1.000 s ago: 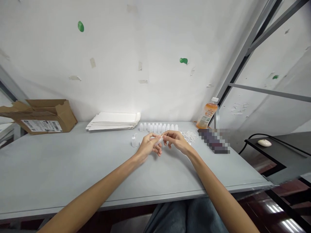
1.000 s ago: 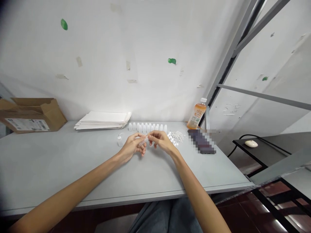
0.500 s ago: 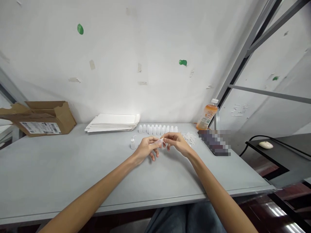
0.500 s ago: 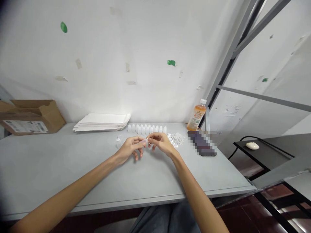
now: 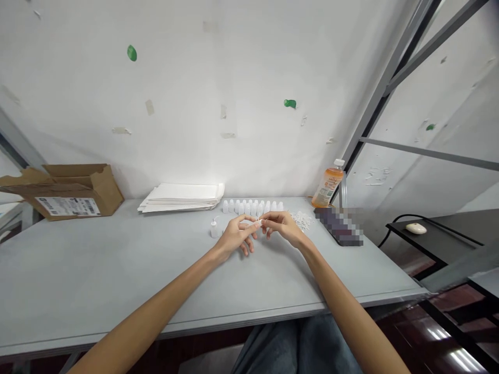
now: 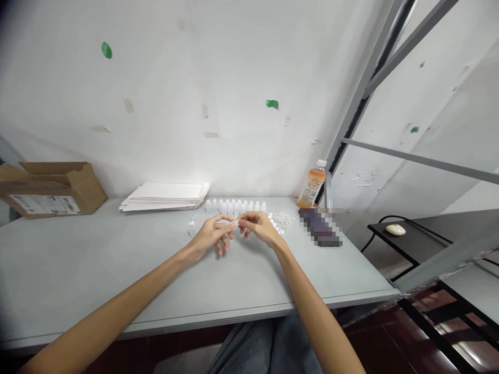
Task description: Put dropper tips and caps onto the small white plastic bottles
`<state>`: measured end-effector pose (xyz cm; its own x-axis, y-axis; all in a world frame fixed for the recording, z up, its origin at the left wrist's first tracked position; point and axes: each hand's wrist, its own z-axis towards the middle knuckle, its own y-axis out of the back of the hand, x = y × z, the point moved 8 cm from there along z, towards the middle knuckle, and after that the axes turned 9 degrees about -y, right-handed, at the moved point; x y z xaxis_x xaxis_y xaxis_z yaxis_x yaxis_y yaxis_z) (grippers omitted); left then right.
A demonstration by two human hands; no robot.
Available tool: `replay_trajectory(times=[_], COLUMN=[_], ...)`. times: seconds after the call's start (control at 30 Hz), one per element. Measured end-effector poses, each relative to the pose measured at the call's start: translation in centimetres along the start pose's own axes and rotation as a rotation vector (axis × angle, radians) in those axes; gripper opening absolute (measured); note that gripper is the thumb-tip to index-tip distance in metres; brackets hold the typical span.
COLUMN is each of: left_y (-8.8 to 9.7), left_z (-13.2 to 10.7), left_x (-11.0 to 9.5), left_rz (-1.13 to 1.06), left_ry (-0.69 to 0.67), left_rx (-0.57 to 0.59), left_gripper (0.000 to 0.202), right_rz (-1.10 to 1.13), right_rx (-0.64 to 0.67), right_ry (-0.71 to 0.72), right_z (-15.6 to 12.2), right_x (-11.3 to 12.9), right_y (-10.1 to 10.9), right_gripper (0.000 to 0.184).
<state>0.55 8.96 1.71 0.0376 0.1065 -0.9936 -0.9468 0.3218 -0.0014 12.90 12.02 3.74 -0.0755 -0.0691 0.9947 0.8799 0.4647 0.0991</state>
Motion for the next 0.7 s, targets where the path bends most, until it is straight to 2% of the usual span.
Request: replay_trajectory(times=[0.3,0.7], left_y=[-0.7,-1.0], left_z=[-0.1,-0.1], left_x=[0.3,1.4], left_rz=[-0.029,-0.285], left_ry=[0.04,0.158], left_rx=[-0.002,0.038], left_gripper=[0.04,0.043], right_rz=[0.02,0.014], right_rx=[-0.048,0.039], right_ry=[-0.023,0.048], right_z=[-0.1,-0.4], right_x=[0.4,0.9], right_y=[0.1,0.1], right_gripper=[0.027,0.033])
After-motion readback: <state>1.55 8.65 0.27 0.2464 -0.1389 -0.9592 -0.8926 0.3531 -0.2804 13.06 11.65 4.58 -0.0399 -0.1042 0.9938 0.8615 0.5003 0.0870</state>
